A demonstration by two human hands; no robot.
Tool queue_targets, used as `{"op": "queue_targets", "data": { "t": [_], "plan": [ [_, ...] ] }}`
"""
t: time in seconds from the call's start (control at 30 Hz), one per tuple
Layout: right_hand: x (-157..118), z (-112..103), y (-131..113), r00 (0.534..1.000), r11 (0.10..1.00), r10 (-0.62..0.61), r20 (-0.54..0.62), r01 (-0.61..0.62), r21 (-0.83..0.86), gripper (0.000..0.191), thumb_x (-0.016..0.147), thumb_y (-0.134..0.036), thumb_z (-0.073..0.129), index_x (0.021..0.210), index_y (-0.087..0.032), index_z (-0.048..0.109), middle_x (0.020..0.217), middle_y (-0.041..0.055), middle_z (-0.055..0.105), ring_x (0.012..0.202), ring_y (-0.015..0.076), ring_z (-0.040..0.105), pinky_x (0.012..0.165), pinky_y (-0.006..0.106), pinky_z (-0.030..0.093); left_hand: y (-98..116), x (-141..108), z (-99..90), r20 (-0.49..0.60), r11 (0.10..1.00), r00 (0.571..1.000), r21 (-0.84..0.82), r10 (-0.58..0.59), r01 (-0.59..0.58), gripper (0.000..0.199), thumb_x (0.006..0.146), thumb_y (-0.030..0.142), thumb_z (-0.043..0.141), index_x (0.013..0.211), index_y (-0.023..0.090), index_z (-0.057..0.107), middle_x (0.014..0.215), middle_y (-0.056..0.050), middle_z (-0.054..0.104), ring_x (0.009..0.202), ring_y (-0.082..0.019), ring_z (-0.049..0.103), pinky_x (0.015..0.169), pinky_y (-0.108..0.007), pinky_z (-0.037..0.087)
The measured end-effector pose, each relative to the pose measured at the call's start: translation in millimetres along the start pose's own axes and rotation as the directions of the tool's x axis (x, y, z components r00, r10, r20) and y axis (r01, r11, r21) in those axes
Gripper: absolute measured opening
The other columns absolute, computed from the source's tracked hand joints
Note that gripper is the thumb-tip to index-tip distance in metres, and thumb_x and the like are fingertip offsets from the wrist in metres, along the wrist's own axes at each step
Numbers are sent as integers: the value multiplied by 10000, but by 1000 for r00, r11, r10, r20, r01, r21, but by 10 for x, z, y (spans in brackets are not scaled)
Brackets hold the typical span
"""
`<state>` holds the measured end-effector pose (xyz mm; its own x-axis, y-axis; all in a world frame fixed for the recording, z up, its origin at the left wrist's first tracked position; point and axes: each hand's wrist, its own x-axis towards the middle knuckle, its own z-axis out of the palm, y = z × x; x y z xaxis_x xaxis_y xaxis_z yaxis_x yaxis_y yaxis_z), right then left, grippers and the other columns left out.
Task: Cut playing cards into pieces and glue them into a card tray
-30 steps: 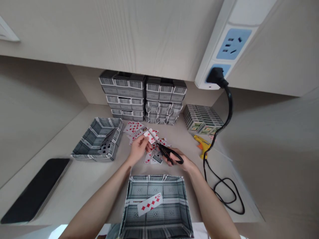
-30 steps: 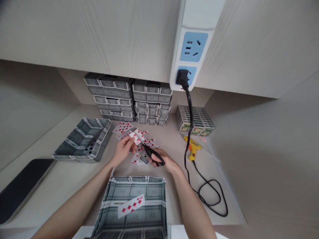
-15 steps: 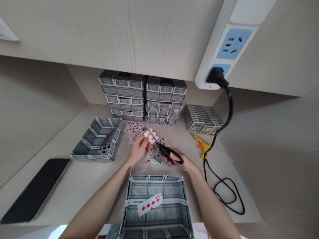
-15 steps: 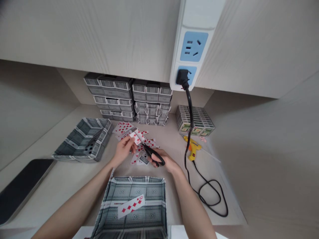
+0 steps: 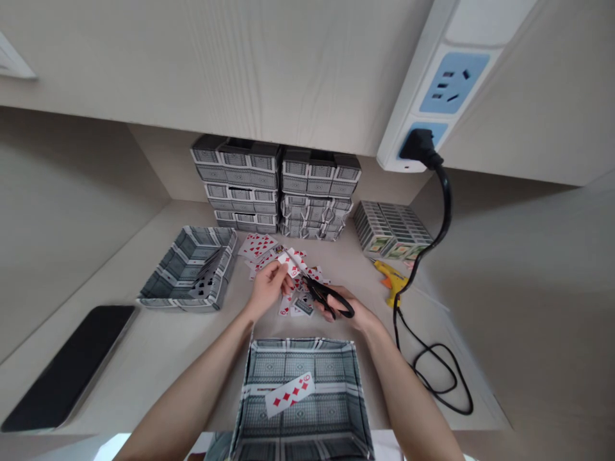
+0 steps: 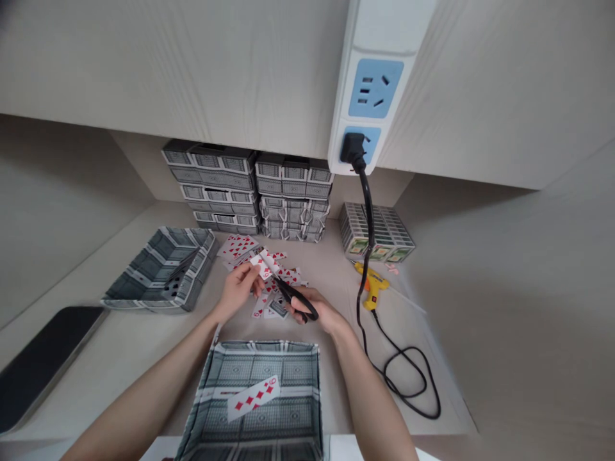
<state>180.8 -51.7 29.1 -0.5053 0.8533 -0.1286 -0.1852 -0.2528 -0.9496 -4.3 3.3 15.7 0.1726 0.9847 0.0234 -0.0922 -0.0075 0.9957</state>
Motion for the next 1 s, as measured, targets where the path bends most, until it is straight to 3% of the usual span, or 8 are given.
{"op": "queue_targets", "data": {
  "t": [0.23,0.57,1.0],
  "plan": [
    [6,8,6,999,1000,13,-30,-12,8,431,629,-521,649,763,-134,517,599,-23,430,443,54,338,402,206,222,18,-4,-6,-13,1000,1000,7,0,0,292,762,414,506,621,170,428,462,41,544,339,-74,477,354,-184,369],
    [-6,9,-6,1000,999,-15,-11,14,-36,457,660,-485,643,921,-122,545,559,-48,392,427,50,310,402,198,212,-12,8,-19,-19,1000,1000,25,-10,10,302,757,430,505,623,174,417,464,40,545,345,-76,476,361,-183,375],
    [-2,16,2,998,995,0,-58,-6,-97,486,641,-486,659,940,-117,560,539,-54,382,412,51,307,382,195,234,-29,13,-16,-17,1000,1000,19,-19,19,310,753,440,507,627,170,419,463,38,544,340,-71,471,350,-175,363]
  ]
}}
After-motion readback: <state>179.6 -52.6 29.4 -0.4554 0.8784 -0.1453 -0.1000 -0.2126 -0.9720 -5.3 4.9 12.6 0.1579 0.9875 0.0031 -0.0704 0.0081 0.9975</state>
